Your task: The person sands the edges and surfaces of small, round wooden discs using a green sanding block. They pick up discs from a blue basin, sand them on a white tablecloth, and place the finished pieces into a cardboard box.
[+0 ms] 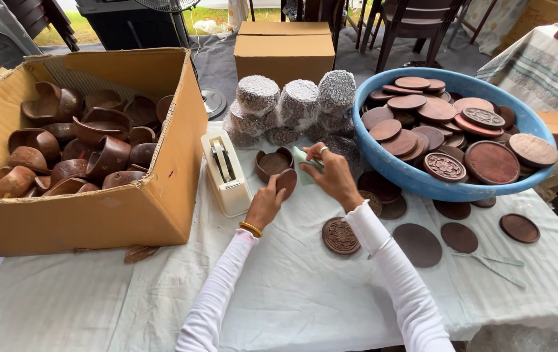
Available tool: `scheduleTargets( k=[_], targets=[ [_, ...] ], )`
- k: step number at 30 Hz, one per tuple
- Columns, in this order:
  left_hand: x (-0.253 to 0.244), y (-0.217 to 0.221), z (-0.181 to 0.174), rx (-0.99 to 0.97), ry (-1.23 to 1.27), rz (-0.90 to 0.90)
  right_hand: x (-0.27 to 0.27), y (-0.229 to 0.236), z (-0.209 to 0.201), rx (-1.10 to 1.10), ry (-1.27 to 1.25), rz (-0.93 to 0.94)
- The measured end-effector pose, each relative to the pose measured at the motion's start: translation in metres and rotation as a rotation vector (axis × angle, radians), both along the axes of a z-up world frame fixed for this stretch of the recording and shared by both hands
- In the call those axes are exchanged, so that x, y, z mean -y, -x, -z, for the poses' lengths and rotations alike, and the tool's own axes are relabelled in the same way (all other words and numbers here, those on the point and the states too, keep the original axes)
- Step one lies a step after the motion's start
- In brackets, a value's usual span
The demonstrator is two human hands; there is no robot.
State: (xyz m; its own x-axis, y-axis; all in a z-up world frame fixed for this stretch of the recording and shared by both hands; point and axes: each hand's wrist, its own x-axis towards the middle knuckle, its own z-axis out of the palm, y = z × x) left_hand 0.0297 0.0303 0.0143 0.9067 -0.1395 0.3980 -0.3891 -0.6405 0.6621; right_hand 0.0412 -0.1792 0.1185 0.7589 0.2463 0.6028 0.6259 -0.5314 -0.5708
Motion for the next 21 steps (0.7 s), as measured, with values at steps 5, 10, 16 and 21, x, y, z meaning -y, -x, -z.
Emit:
scheduleTargets(
  k=[5,10,16,21],
  targets=[
    [-0.001,-0.018,0.050,-0.100,0.350,0.100,-0.030,0.007,0.032,0.137,0.108,-0.165],
    [0.001,-0.017,0.069,0.059,0.259,0.100,-0.039,0.025,0.032,0.508,0.539,-0.171],
    [0.008,0.014,0.012,-0.001,0.248,0.078,-0.018,0.001,0.078,0.221,0.125,-0.116],
    [0.009,0.013,0.018,-0.039,0.253,0.021,-0.011,-0.006,0.101,-0.029,0.200,0.074]
  ],
)
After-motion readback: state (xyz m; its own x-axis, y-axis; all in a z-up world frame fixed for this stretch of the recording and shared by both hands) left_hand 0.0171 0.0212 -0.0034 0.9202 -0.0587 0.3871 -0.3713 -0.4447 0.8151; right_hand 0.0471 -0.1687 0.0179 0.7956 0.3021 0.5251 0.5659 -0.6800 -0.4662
